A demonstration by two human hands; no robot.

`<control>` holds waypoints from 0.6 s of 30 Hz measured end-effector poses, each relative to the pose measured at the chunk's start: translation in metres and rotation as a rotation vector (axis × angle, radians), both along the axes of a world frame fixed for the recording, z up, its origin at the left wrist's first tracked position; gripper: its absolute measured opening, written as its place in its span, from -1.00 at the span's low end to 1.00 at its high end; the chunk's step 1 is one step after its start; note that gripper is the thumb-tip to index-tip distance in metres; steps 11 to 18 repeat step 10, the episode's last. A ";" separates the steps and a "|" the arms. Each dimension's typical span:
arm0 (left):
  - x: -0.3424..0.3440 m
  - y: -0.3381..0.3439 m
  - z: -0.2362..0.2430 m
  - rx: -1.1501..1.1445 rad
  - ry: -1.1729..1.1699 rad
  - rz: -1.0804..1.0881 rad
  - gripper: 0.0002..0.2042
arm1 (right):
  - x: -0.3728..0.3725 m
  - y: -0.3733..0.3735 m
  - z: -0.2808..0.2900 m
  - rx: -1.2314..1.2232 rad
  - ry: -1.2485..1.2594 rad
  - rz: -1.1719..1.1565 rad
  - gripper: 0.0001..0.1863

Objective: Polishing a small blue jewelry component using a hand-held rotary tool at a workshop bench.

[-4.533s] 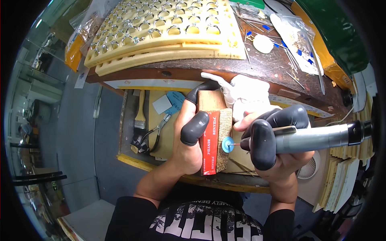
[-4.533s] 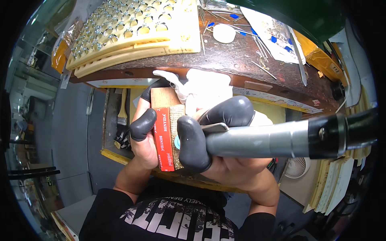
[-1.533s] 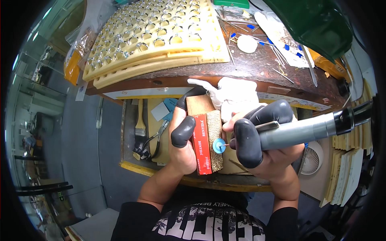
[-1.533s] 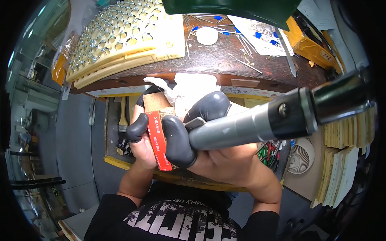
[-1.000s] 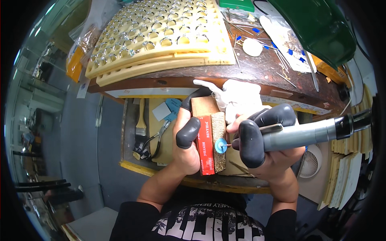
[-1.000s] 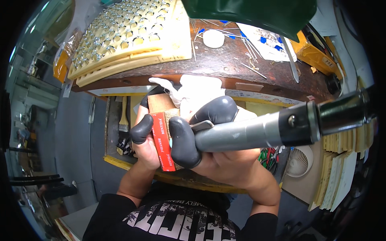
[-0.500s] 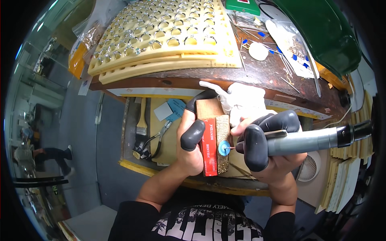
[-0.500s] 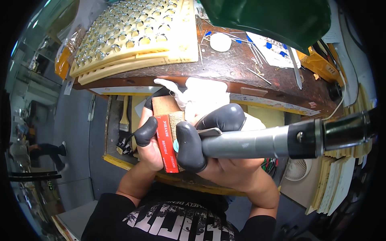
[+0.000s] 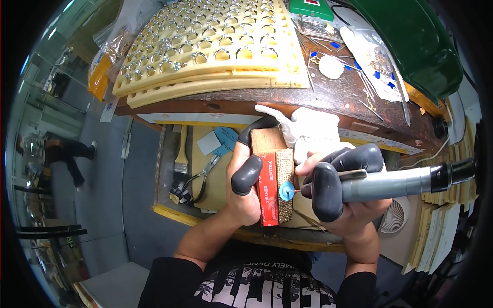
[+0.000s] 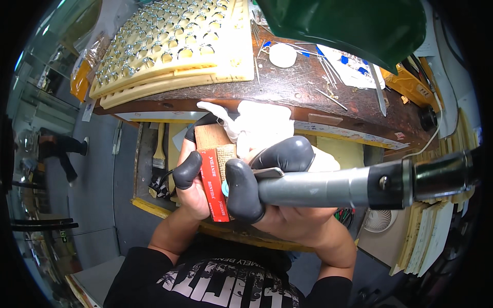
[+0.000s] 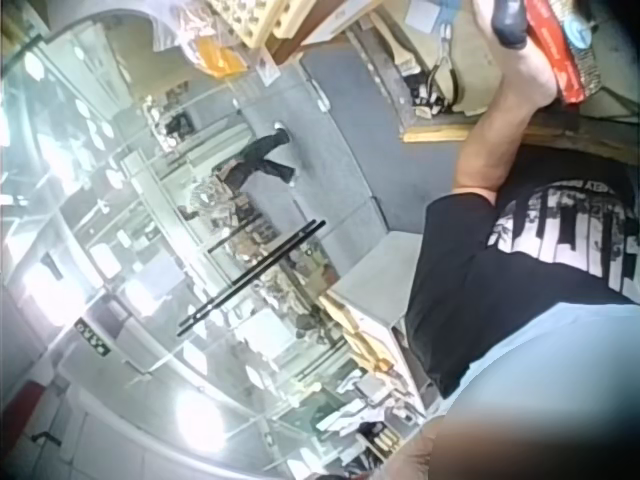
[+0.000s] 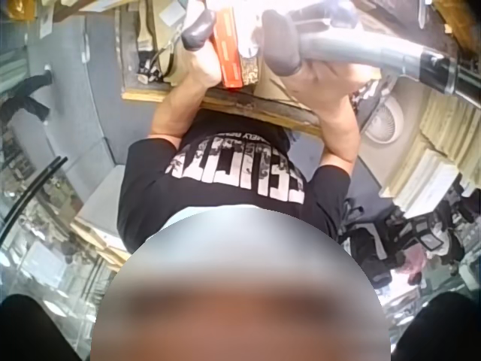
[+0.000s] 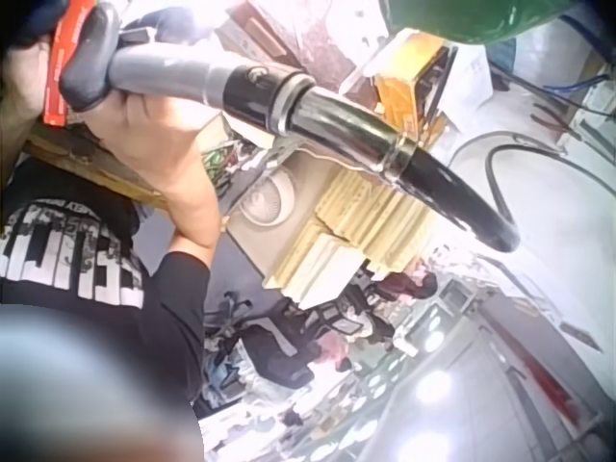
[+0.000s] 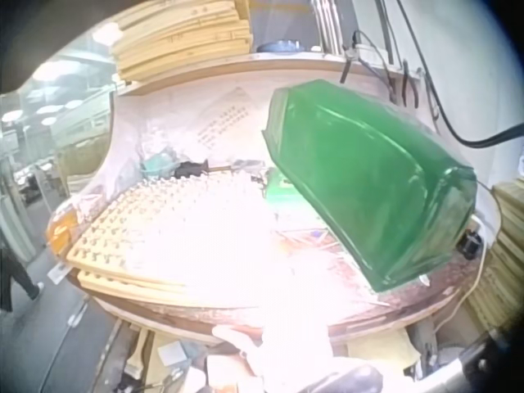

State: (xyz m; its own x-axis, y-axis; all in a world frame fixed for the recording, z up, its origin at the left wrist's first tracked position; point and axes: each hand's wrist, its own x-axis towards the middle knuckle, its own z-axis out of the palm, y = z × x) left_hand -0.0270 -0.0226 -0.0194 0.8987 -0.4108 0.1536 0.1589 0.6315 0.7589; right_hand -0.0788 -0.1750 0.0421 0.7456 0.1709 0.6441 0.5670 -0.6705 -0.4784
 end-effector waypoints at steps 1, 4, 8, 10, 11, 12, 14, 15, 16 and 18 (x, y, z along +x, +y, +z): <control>0.000 0.000 0.000 -0.005 -0.009 -0.001 -0.35 | 0.000 0.000 0.000 0.000 0.000 0.000 -0.89; -0.001 -0.001 0.000 -0.016 0.000 -0.004 -0.35 | 0.001 0.000 0.000 -0.008 -0.015 0.005 -0.89; -0.001 -0.001 0.002 -0.006 -0.004 -0.018 -0.35 | 0.002 0.002 -0.003 0.129 -0.017 0.021 -0.89; -0.002 -0.001 0.002 -0.025 0.031 -0.017 -0.35 | 0.003 0.001 -0.008 0.260 -0.019 0.062 -0.85; -0.002 -0.001 0.002 -0.025 0.031 -0.017 -0.35 | 0.003 0.001 -0.008 0.260 -0.019 0.062 -0.85; -0.002 -0.001 0.002 -0.025 0.031 -0.017 -0.35 | 0.003 0.001 -0.008 0.260 -0.019 0.062 -0.85; -0.002 -0.001 0.002 -0.025 0.031 -0.017 -0.35 | 0.003 0.001 -0.008 0.260 -0.019 0.062 -0.85; -0.002 -0.001 0.002 -0.025 0.031 -0.017 -0.35 | 0.003 0.001 -0.008 0.260 -0.019 0.062 -0.85; -0.002 -0.001 0.002 -0.025 0.031 -0.017 -0.35 | 0.003 0.001 -0.008 0.260 -0.019 0.062 -0.85; -0.002 -0.001 0.002 -0.025 0.031 -0.017 -0.35 | 0.003 0.001 -0.008 0.260 -0.019 0.062 -0.85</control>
